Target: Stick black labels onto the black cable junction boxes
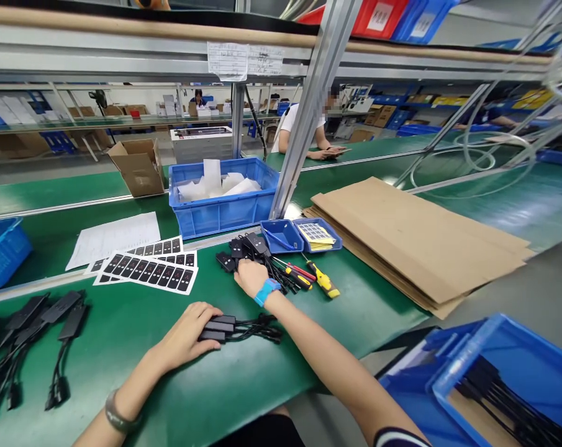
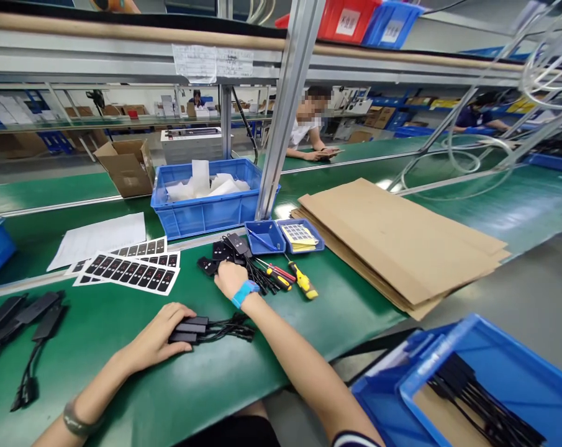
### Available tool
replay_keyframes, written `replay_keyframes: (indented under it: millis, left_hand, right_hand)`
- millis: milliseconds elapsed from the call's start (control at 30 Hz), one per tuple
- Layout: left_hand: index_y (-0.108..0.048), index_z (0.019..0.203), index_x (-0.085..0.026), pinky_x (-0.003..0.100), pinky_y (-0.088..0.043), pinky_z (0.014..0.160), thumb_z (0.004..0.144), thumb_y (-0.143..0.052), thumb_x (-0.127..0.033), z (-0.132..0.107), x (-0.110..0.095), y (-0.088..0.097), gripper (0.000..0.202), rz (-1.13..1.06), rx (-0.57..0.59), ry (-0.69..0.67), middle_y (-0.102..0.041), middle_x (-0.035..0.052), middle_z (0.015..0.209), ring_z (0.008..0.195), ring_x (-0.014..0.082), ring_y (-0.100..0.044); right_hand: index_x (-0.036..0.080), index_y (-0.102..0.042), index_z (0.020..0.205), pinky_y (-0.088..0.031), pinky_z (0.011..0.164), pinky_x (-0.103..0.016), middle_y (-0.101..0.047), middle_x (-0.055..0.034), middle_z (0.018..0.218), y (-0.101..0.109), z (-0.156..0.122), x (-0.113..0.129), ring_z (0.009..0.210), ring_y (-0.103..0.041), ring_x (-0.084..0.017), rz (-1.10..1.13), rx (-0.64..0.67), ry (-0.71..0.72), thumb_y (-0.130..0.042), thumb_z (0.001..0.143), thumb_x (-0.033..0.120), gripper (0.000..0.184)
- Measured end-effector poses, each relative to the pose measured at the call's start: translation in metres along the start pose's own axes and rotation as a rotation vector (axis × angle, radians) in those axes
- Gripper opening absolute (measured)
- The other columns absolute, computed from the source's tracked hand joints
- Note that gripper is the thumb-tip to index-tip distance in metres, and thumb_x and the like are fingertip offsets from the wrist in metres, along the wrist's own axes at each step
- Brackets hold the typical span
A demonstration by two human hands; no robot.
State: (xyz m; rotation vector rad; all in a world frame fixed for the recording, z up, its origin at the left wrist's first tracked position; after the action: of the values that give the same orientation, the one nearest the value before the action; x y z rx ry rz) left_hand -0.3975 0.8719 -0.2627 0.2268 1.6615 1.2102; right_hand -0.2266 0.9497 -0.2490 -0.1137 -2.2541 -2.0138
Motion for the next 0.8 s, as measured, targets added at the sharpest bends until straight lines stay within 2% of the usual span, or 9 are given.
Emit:
replay_keyframes:
  millis: [67, 200, 267, 333, 400, 500, 600, 700, 800]
  left_hand:
    - [-0.051, 0.127, -0.026, 0.050, -0.045, 0.102, 0.087, -0.066, -0.050, -0.003, 0.001, 0.003, 0.049, 0.012, -0.038, 0.020, -0.050, 0.0134, 0.130, 0.122, 0.0321, -0.048]
    - [-0.057, 0.123, -0.027, 0.057, -0.032, 0.114, 0.081, -0.072, -0.052, -0.004, 0.006, 0.002, 0.051, 0.007, -0.061, 0.018, -0.024, 0.0138, 0.153, 0.144, 0.0396, -0.022]
    - [-0.056, 0.124, -0.027, 0.056, -0.034, 0.113, 0.081, -0.071, -0.052, -0.002, 0.009, -0.002, 0.052, -0.050, -0.017, 0.030, -0.021, 0.0141, 0.154, 0.143, 0.0390, -0.025]
    - [-0.054, 0.125, -0.027, 0.054, -0.038, 0.111, 0.082, -0.070, -0.052, -0.001, 0.010, -0.004, 0.052, -0.095, 0.018, 0.035, -0.027, 0.0149, 0.152, 0.139, 0.0372, -0.034]
    - [-0.054, 0.125, -0.027, 0.053, -0.040, 0.110, 0.083, -0.071, -0.051, -0.002, 0.008, -0.003, 0.051, -0.111, 0.021, 0.020, -0.035, 0.0147, 0.148, 0.135, 0.0356, -0.041]
    - [-0.055, 0.124, -0.027, 0.049, -0.043, 0.108, 0.085, -0.070, -0.043, -0.005, 0.002, 0.000, 0.045, -0.115, -0.006, -0.011, -0.042, 0.0131, 0.141, 0.130, 0.0326, -0.046]
    - [-0.039, 0.144, -0.029, 0.054, -0.038, 0.112, 0.084, -0.071, -0.035, -0.007, 0.004, 0.004, 0.068, -0.067, -0.068, 0.013, -0.031, 0.0158, 0.151, 0.141, 0.0359, -0.033]
    - [-0.012, 0.156, -0.030, 0.065, -0.025, 0.116, 0.079, -0.075, -0.043, -0.004, 0.009, -0.003, 0.101, 0.024, -0.026, 0.013, -0.012, 0.0173, 0.162, 0.149, 0.0422, -0.012]
    - [-0.012, 0.156, -0.031, 0.067, -0.021, 0.117, 0.081, -0.072, -0.052, 0.000, 0.010, -0.013, 0.098, 0.061, 0.075, -0.032, -0.024, 0.0163, 0.161, 0.149, 0.0411, -0.018]
  right_hand:
    - [0.013, -0.064, 0.102, -0.050, 0.075, -0.030, -0.072, -0.0138, 0.098, 0.001, -0.017, -0.003, 0.093, -0.070, -0.027, 0.001, 0.016, 0.042, -0.056, 0.095, 0.032, 0.022]
    - [0.019, -0.068, 0.092, -0.047, 0.070, -0.027, -0.073, -0.0071, 0.093, -0.008, -0.061, 0.009, 0.088, -0.069, -0.022, 0.073, 0.054, 0.235, -0.063, 0.091, 0.030, 0.012]
    - [0.021, -0.072, 0.092, -0.046, 0.072, -0.028, -0.073, -0.0055, 0.091, -0.014, -0.074, 0.015, 0.089, -0.067, -0.021, 0.166, 0.068, 0.329, -0.063, 0.092, 0.029, 0.012]
    - [0.022, -0.075, 0.096, -0.047, 0.076, -0.028, -0.073, -0.0043, 0.091, -0.012, -0.076, 0.012, 0.090, -0.066, -0.019, 0.272, 0.016, 0.350, -0.061, 0.094, 0.030, 0.016]
    - [0.024, -0.076, 0.103, -0.047, 0.078, -0.028, -0.072, -0.0044, 0.092, 0.002, -0.074, 0.001, 0.090, -0.063, -0.019, 0.328, -0.112, 0.329, -0.058, 0.096, 0.029, 0.020]
    - [0.024, -0.077, 0.103, -0.046, 0.073, -0.029, -0.069, -0.0070, 0.091, 0.023, -0.076, -0.007, 0.089, -0.059, -0.019, 0.251, -0.228, 0.350, -0.051, 0.099, 0.024, 0.026]
    - [0.026, -0.079, 0.094, -0.045, 0.067, -0.027, -0.068, -0.0067, 0.088, 0.014, -0.083, 0.004, 0.085, -0.057, -0.019, 0.163, -0.095, 0.481, -0.053, 0.097, 0.020, 0.027]
    - [0.029, -0.078, 0.096, -0.047, 0.074, -0.027, -0.070, -0.0037, 0.096, -0.004, -0.084, 0.009, 0.088, -0.059, -0.018, 0.176, 0.027, 0.568, -0.060, 0.094, 0.024, 0.019]
    - [0.027, -0.073, 0.110, -0.047, 0.084, -0.031, -0.067, -0.0065, 0.107, 0.000, -0.056, -0.015, 0.100, -0.060, -0.022, 0.149, -0.093, 0.351, -0.057, 0.096, 0.038, 0.024]
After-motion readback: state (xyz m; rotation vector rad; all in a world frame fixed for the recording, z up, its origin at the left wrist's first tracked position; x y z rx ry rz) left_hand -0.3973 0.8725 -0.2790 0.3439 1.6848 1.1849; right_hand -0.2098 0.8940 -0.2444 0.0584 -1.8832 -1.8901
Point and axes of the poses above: each hand's wrist, its own z-axis towards the middle knuckle, its own y-axis out of the back of the hand, x = y × z, the point moved 8 cm from there along z, towards the middle knuckle
